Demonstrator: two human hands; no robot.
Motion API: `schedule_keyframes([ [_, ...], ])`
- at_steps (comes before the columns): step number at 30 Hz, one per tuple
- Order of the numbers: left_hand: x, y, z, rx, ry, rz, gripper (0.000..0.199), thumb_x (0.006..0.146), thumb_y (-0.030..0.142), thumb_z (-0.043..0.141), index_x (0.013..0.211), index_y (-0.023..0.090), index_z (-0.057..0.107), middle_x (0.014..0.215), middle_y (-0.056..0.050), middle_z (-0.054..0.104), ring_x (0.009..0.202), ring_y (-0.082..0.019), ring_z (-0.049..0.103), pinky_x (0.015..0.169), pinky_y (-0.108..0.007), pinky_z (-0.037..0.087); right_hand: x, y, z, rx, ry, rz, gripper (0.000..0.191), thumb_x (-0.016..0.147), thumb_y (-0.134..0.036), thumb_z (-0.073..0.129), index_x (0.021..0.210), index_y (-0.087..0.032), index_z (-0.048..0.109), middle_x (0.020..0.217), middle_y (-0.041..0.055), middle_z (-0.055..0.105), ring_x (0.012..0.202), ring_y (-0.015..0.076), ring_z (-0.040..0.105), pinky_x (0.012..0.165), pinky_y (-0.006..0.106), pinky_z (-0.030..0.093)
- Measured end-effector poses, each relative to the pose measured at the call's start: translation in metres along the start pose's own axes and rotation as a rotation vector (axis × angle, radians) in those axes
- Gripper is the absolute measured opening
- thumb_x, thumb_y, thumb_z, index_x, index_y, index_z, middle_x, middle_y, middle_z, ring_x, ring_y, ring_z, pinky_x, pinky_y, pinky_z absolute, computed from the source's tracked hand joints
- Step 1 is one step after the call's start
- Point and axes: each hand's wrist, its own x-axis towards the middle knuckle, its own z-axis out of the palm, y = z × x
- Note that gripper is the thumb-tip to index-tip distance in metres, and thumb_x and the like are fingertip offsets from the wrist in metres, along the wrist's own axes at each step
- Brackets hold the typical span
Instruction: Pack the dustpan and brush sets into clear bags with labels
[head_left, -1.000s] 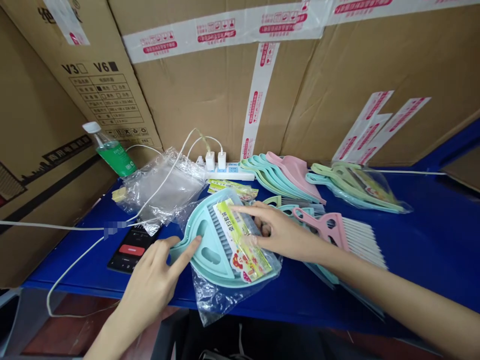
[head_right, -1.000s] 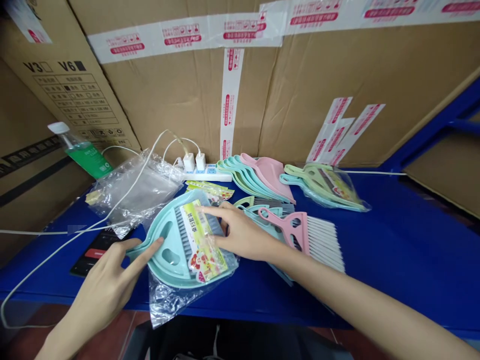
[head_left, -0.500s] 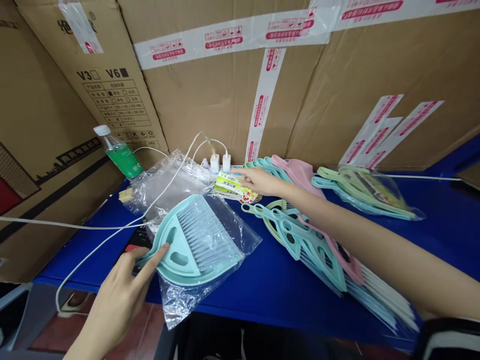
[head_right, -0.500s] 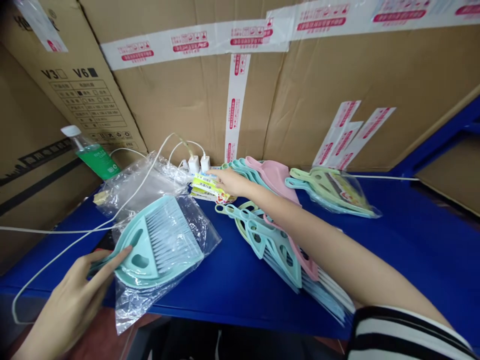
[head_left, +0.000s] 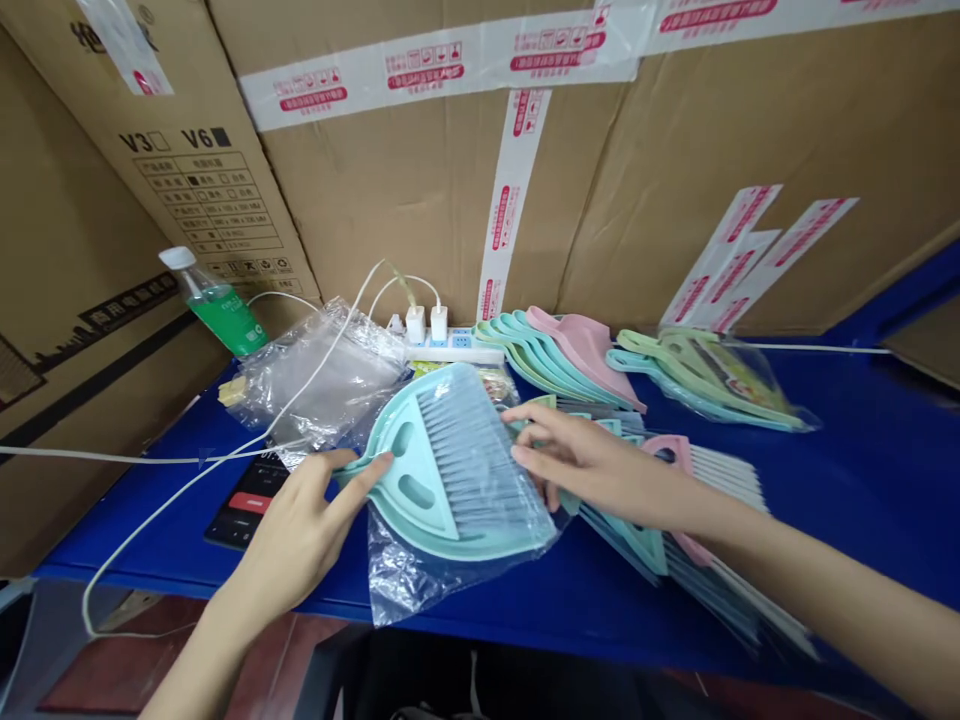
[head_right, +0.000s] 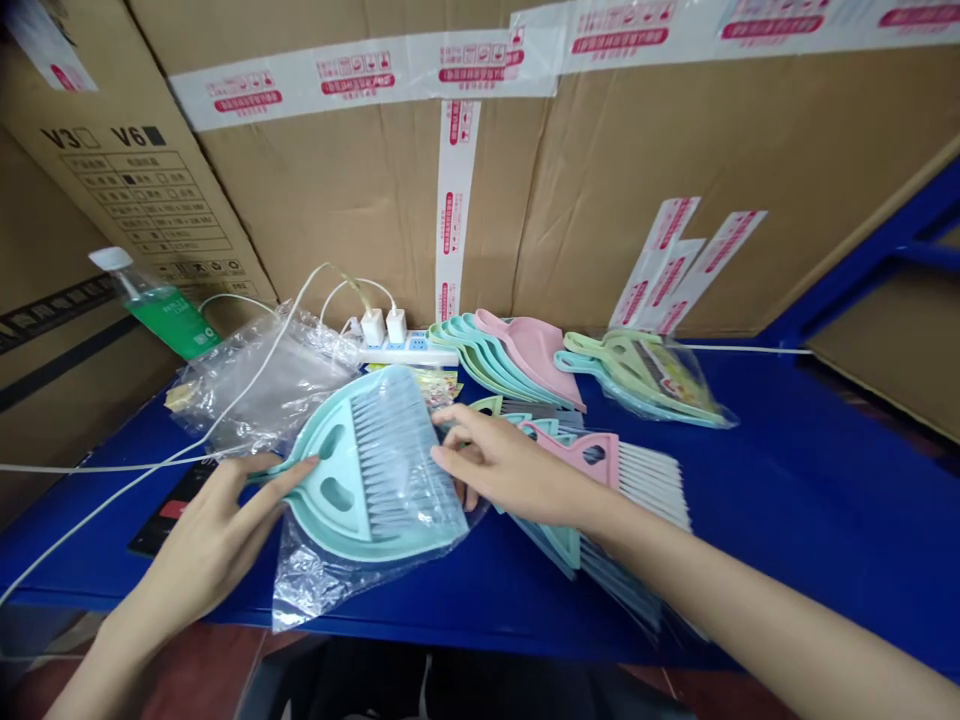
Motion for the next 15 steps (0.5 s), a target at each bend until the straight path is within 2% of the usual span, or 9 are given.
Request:
schedule_keyframes([
  [3,0.018,0.004,0.001,-0.056,-0.029,0.034,0.043,0.093,0.006,0.037,0.133,0.021,0.047,0.102,-0.009,0.054,0.09,-0.018,0.057,0.075,-0.03,0.053,-0.005,0.018,-0.005,0.238,-0.052,0.07,0.052,0.081,-0.054,0.06,0.119,-0.019,0.05,0.085,0.002,0.065,0.068,0.015,0.063,0.061,0.03,0.052],
  [6,0.031,0.007,-0.005,-0.106,-0.055,0.053,0.04,0.094,0.008,0.038,0.13,0.022,0.049,0.107,-0.009,0.056,0.095,-0.019,0.058,0.08,-0.032,0.054,-0.011,0.027,-0.01,0.33,-0.051,0.092,0.056,0.075,-0.055,0.068,0.116,-0.019,0.053,0.095,0.0059,0.069,0.079,0.0185,0.065,0.068,0.033,0.054],
  [9,0.04,0.014,-0.015,-0.151,-0.03,0.082,0.043,0.092,0.005,0.035,0.13,0.02,0.049,0.12,-0.013,0.056,0.114,-0.023,0.055,0.092,-0.041,0.052,-0.021,0.027,-0.012,0.358,0.038,0.101,0.052,0.074,-0.051,0.07,0.115,-0.022,0.055,0.103,0.0074,0.07,0.086,0.0211,0.067,0.071,0.034,0.054],
  [11,0.045,0.025,-0.02,-0.19,-0.016,0.153,0.041,0.092,0.011,0.034,0.131,0.016,0.048,0.129,-0.016,0.054,0.126,-0.025,0.048,0.1,-0.045,0.048,-0.028,0.025,-0.012,0.376,0.109,0.118,0.052,0.073,-0.05,0.071,0.115,-0.024,0.055,0.106,0.0077,0.07,0.09,0.0227,0.067,0.071,0.034,0.055],
  [13,0.051,0.039,-0.019,-0.165,-0.016,0.258,0.04,0.094,0.022,0.039,0.131,0.01,0.049,0.134,-0.017,0.055,0.131,-0.026,0.046,0.104,-0.044,0.047,-0.033,0.022,-0.011,0.403,0.141,0.131,0.055,0.07,-0.051,0.073,0.115,-0.025,0.056,0.107,0.0084,0.071,0.092,0.0248,0.067,0.072,0.036,0.056],
  [15,0.056,0.053,-0.011,-0.051,0.015,0.323,0.038,0.094,0.015,0.042,0.13,0.008,0.05,0.133,-0.015,0.059,0.13,-0.023,0.05,0.107,-0.037,0.045,-0.035,0.02,-0.011,0.437,0.15,0.138,0.056,0.067,-0.051,0.075,0.113,-0.026,0.057,0.107,0.0089,0.071,0.093,0.0263,0.068,0.074,0.038,0.057],
])
